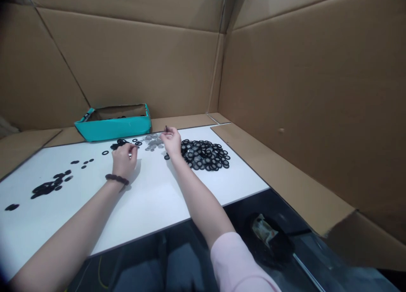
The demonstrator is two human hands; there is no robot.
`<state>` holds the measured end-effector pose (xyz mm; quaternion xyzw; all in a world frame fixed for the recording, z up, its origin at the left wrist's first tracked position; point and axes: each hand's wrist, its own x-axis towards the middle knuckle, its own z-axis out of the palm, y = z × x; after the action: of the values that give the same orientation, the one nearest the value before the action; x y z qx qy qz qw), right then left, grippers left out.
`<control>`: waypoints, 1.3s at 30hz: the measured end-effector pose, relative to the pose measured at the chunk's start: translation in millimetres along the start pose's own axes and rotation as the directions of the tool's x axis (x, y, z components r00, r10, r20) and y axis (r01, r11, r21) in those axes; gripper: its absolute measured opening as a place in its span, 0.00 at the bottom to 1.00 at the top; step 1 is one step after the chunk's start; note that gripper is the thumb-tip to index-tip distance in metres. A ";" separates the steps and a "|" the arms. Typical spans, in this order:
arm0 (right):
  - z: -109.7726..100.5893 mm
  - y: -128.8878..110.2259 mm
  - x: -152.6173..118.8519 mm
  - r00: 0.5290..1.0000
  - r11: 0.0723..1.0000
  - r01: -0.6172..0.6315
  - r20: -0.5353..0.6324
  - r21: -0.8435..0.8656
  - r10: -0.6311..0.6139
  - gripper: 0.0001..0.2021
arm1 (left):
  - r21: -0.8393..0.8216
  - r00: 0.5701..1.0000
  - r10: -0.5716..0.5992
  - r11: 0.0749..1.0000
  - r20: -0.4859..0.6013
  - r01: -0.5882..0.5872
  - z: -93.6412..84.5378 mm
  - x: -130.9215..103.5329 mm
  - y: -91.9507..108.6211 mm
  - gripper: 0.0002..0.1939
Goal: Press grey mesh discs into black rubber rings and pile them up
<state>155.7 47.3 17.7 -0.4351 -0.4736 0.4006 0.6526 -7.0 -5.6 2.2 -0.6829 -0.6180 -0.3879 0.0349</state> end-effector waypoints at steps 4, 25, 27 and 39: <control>12.8 1.7 -14.5 0.993 1.000 -0.002 0.114 0.014 0.000 0.11 | -0.221 0.999 0.013 0.975 0.034 -0.005 1.9 -3.6 11.3 0.10; 26.6 -9.6 -36.7 0.933 0.984 -0.178 0.322 0.027 0.160 0.03 | -0.588 0.972 -0.233 0.782 0.033 0.207 7.1 -2.5 10.8 0.06; 24.4 -9.7 -34.9 0.917 0.973 -0.232 0.332 -0.008 0.221 0.06 | -0.598 0.973 -0.226 0.772 0.057 0.214 8.3 -2.0 8.9 0.07; 21.5 -6.0 -31.0 0.838 0.942 -0.269 0.435 -0.199 0.331 0.08 | -0.694 0.854 -0.286 0.498 0.435 0.520 5.9 0.6 13.1 0.08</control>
<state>128.4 20.5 18.7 -0.4375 -0.5658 0.5583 0.4204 7.2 -5.0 4.2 -0.5052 -0.5225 -0.5228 -0.4455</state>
